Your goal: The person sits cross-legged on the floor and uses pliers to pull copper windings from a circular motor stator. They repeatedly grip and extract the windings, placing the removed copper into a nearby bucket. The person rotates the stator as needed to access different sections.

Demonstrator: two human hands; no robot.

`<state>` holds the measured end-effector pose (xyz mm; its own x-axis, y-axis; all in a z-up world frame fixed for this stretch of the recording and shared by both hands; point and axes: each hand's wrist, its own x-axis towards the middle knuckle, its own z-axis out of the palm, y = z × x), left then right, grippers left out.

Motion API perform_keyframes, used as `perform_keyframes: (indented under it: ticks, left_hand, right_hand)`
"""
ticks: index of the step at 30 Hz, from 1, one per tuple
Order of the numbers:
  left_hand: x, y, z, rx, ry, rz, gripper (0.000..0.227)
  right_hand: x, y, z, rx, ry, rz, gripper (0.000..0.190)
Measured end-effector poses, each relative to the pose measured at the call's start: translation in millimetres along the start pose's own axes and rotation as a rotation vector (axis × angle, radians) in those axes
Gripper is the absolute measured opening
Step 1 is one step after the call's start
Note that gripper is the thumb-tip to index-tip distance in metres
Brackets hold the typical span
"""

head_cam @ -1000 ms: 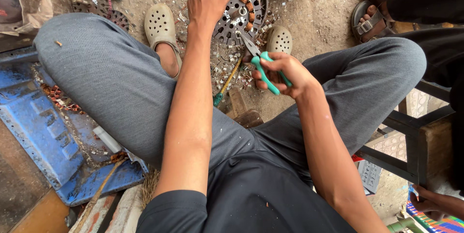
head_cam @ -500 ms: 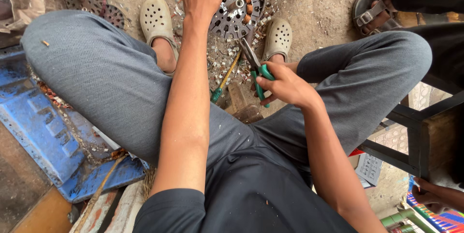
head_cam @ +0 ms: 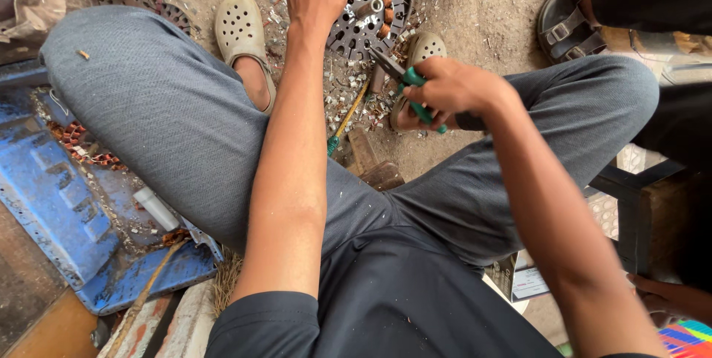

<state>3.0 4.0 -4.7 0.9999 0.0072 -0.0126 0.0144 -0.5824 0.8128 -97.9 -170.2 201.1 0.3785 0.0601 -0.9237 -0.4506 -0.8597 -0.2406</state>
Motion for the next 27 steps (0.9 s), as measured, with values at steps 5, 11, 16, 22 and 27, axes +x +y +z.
perform_keyframes:
  ticks: [5, 11, 16, 22, 27]
  left_hand:
    - [-1, 1, 1, -0.023, 0.041, 0.018, 0.082]
    - [-1, 8, -5, -0.019, -0.002, -0.049, 0.078]
    - [-1, 10, -5, -0.023, -0.002, -0.040, 0.079]
    - [-2, 9, -4, -0.031, 0.009, -0.043, 0.081]
    - [-1, 11, -6, -0.033, 0.018, -0.034, 0.081]
  right_hand:
    - [10, -19, -26, -0.149, -0.084, 0.077, 0.030]
    - [24, -44, -53, -0.284, -0.179, 0.099, 0.031]
    - [36, -47, -64, -0.441, -0.156, 0.115, 0.033]
    - [11, -35, -70, -0.289, -0.196, 0.056, 0.036]
    - [-22, -3, -46, -0.297, -0.398, 0.134, 0.033]
